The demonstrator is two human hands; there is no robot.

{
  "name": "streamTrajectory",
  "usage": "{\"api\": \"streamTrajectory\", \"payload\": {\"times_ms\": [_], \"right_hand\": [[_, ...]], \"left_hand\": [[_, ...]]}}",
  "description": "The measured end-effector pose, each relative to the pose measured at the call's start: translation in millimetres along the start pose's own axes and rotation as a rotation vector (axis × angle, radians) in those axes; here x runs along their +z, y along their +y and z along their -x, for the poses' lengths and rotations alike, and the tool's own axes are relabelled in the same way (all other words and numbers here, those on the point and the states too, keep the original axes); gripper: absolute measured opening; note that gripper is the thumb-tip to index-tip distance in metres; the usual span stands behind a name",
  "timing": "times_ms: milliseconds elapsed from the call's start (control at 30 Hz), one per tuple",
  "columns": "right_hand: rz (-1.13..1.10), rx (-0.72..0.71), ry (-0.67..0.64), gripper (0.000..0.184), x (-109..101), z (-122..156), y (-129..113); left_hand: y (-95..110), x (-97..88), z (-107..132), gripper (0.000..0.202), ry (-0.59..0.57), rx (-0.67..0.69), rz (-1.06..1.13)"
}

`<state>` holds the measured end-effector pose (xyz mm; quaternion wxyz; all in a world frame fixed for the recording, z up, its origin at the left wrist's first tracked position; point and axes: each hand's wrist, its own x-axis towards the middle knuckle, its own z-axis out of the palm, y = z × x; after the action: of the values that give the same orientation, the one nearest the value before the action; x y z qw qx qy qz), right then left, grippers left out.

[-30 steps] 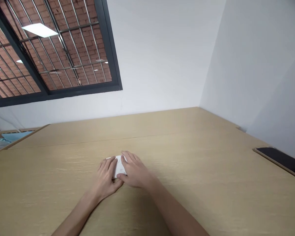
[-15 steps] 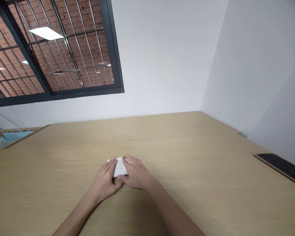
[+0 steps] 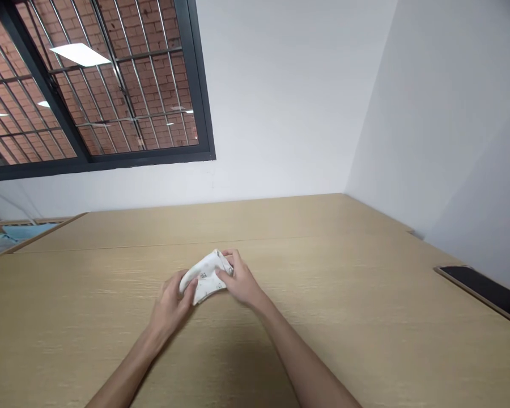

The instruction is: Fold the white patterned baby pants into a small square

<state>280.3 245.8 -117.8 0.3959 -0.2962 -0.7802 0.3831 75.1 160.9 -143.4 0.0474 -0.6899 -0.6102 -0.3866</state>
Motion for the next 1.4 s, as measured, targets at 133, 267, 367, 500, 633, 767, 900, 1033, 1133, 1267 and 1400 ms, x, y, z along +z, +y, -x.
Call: {"api": "streamTrajectory", "payload": {"times_ms": [133, 267, 367, 500, 633, 767, 900, 1033, 1133, 1267, 1400], "right_hand": [[-0.244, 0.203, 0.114, 0.042, 0.8, -5.8, 3.9], [-0.222, 0.385, 0.252, 0.046, 1.9, -8.9, 21.1], [-0.151, 0.427, 0.299, 0.037, 0.9, -10.7, 35.0], [-0.084, 0.39, 0.324, 0.03, -1.0, -12.1, 45.8], [-0.097, 0.364, 0.337, 0.029, -2.0, -12.0, 48.8], [-0.147, 0.362, 0.332, 0.032, -1.9, -11.1, 49.8], [-0.182, 0.351, 0.328, 0.029, 1.7, -11.2, 50.0], [-0.128, 0.329, 0.311, 0.027, 4.6, -12.0, 42.1], [0.019, 0.129, 0.299, 0.038, -0.2, -9.7, 22.7], [0.096, -0.194, -0.063, 0.047, -5.1, 1.5, -14.1], [0.087, -0.238, -0.412, 0.043, 9.1, 15.5, -33.6]], "left_hand": [[11.5, -2.1, 0.7, 0.041, -0.05, -0.242, 0.276], [14.3, -2.8, 4.4, 0.049, -0.219, -0.267, 0.414], [14.7, -4.3, 6.0, 0.034, -0.31, -0.167, 0.428], [17.7, -4.4, 6.9, 0.03, -0.371, -0.131, 0.308], [21.6, -4.7, 8.1, 0.029, -0.392, -0.062, 0.223], [23.7, -6.1, 8.0, 0.023, -0.401, -0.018, 0.206], [25.9, -9.2, 5.8, 0.024, -0.356, 0.031, 0.163], [28.6, -11.7, 7.2, 0.024, -0.318, 0.177, 0.194], [31.5, -9.7, 12.3, 0.03, -0.293, 0.379, 0.243], [38.9, -3.4, 19.0, 0.043, -0.317, 0.569, 0.134], [43.8, 3.4, 23.9, 0.021, -0.297, 0.617, 0.027]]}}
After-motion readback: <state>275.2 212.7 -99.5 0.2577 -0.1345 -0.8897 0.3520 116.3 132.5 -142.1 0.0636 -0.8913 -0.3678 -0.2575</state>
